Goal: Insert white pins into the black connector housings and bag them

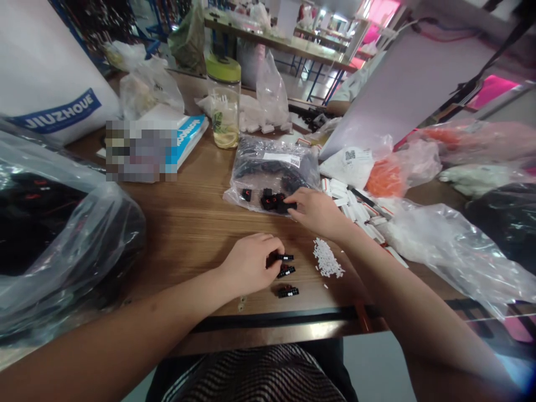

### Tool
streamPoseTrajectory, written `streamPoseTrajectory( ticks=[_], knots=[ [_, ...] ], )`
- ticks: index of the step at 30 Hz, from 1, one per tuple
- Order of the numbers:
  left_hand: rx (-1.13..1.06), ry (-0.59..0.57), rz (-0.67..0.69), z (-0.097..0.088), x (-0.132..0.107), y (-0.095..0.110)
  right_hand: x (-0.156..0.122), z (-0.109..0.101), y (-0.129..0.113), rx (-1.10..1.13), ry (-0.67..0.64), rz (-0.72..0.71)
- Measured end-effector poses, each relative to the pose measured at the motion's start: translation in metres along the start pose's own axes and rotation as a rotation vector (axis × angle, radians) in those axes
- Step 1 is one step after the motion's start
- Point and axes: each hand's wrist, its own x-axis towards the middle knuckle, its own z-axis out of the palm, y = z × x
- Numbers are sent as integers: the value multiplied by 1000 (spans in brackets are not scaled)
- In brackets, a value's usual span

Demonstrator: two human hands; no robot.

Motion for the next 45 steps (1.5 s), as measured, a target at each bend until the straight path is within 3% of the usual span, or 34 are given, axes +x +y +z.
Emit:
streamPoseTrajectory(
  ticks=[3,6,13,20,23,27,30,32,34,36,40,45],
  knots=[
    [-26,-13,-2,-3,0,2,15,11,1,-11,-66,-18],
    [-79,5,-11,-6,0,3,17,17,-1,-6,-49,3],
    [-219,226,-108,-4,6,-11,9,25,7,151,-10,2],
    [-204,312,-142,-2,8,-19,-14,14,-6,300,48,-56],
    [-212,269,-158,-1,9,-19,-31,12,-21,416,-19,-67],
    [20,122,-141,-2,10,-16,-43,16,-30,438,-83,-54],
    [156,77,-110,-4,10,-14,-56,8,-19,487,-69,-41],
    [188,72,-102,-5,10,-14,-74,-3,-4,439,11,27],
    [190,72,-100,-4,10,-15,-97,-13,13,335,56,197],
    [183,69,-91,-3,10,-16,-123,-17,27,223,-9,330],
    [166,58,-70,-1,10,-16,-161,-9,39,218,-94,379],
    [165,51,-76,-1,10,-15,-171,9,36,206,-42,335]
  ],
)
